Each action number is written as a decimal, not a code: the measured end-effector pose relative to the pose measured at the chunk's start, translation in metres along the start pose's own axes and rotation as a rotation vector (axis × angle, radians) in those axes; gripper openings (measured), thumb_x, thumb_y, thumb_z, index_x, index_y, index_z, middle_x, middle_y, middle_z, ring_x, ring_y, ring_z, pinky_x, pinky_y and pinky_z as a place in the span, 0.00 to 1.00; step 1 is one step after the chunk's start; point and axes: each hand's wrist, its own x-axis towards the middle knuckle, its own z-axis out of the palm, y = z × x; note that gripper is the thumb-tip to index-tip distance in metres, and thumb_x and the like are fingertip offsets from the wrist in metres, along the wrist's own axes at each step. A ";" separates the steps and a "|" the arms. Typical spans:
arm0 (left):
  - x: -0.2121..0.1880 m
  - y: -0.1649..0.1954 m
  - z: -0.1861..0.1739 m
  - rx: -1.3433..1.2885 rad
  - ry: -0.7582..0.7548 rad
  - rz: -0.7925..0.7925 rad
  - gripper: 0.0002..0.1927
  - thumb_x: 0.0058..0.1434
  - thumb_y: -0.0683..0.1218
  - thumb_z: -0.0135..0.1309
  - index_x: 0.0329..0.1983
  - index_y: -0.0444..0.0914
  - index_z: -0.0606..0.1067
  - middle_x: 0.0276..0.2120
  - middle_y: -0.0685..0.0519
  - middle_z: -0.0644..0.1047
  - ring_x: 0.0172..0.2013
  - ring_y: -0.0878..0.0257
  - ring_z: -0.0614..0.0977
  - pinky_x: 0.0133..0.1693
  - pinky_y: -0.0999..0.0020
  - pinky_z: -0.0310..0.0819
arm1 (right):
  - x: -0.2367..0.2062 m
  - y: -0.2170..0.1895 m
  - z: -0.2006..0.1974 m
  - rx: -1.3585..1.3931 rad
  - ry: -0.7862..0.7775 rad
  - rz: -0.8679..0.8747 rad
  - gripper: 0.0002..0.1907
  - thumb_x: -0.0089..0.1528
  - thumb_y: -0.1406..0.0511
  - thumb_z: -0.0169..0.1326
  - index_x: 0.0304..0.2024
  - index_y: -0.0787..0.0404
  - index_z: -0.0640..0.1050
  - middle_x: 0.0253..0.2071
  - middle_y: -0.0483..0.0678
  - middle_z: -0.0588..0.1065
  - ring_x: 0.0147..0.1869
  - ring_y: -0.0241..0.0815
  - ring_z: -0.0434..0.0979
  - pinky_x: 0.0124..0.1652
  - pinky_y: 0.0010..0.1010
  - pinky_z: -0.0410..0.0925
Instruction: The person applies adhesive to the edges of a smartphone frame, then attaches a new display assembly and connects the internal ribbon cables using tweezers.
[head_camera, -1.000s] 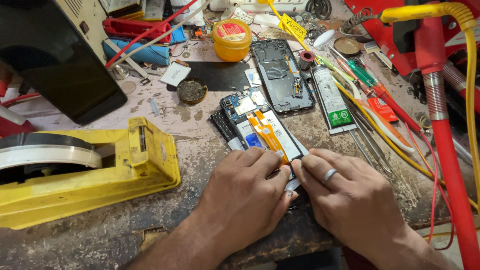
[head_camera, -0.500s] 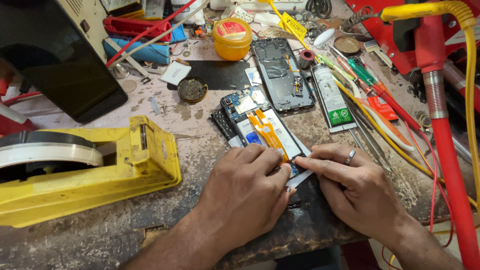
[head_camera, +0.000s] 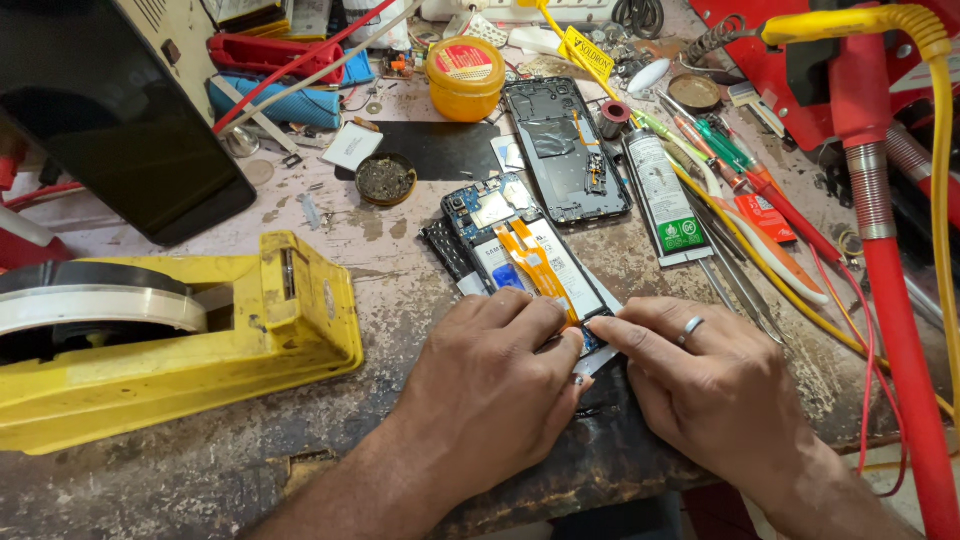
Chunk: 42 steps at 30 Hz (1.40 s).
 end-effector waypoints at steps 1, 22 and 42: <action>0.000 0.001 0.000 0.000 -0.001 -0.003 0.15 0.56 0.48 0.60 0.41 0.34 0.80 0.40 0.49 0.77 0.46 0.53 0.77 0.46 0.54 0.71 | 0.000 -0.002 -0.001 -0.015 -0.004 -0.007 0.17 0.54 0.69 0.60 0.47 0.54 0.83 0.44 0.48 0.80 0.44 0.48 0.81 0.43 0.39 0.73; 0.000 0.001 0.004 0.018 0.011 -0.007 0.18 0.55 0.49 0.60 0.45 0.33 0.80 0.40 0.48 0.77 0.46 0.52 0.77 0.47 0.54 0.70 | 0.028 -0.010 -0.009 -0.193 -0.168 -0.219 0.17 0.48 0.66 0.58 0.40 0.64 0.83 0.43 0.50 0.80 0.52 0.48 0.79 0.53 0.40 0.69; 0.000 0.000 0.001 -0.007 0.045 0.000 0.13 0.53 0.46 0.59 0.40 0.36 0.79 0.41 0.48 0.78 0.46 0.51 0.78 0.47 0.53 0.70 | 0.008 -0.012 0.003 -0.219 -0.008 -0.198 0.14 0.52 0.69 0.59 0.41 0.62 0.82 0.47 0.51 0.78 0.60 0.51 0.76 0.60 0.48 0.68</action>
